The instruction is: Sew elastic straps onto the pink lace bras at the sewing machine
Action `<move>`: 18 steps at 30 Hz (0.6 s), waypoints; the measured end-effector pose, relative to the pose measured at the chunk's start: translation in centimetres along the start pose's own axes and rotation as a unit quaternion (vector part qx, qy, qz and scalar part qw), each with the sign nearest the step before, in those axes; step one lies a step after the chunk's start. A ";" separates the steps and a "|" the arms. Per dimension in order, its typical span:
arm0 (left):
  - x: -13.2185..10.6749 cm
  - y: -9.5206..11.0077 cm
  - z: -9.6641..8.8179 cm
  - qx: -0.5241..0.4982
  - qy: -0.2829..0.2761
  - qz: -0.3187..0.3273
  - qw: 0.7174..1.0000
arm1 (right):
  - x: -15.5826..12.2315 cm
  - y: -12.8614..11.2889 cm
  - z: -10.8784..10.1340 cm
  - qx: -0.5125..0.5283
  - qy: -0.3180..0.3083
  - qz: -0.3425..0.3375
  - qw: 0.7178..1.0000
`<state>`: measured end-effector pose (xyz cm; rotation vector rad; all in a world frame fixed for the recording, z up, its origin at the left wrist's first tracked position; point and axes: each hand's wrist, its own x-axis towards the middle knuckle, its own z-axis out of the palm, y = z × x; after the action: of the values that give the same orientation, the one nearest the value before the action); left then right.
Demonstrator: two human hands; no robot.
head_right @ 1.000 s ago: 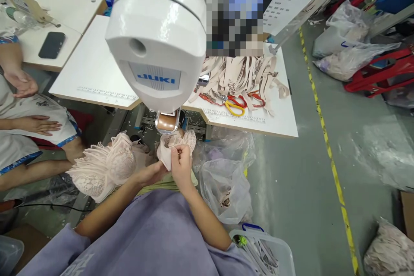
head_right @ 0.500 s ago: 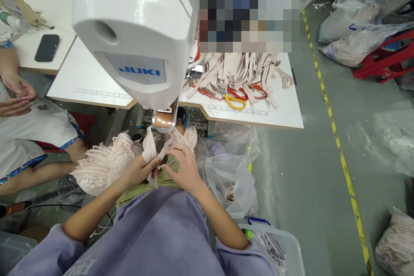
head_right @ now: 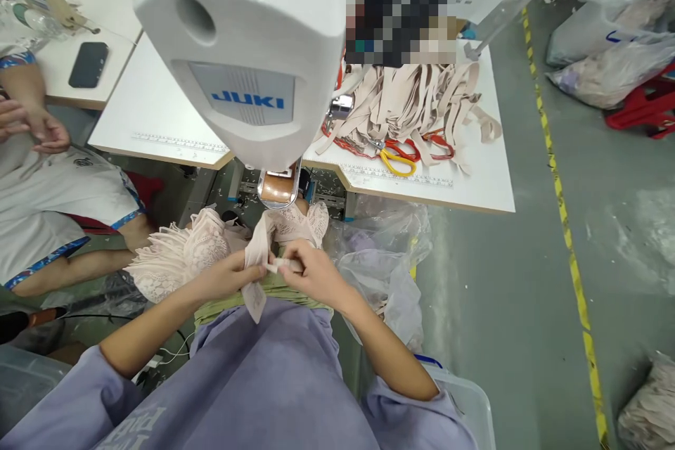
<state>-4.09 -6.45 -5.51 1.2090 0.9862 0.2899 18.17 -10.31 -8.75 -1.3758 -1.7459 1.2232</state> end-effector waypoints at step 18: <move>1.0 0.0 2.3 -0.189 0.235 0.046 0.952 | 1.9 -3.0 3.4 -0.127 0.266 -0.134 0.946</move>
<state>-1.71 -7.28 -5.91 0.8473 1.2146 0.8317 13.48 -9.64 -7.54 -1.3885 -1.6560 0.4315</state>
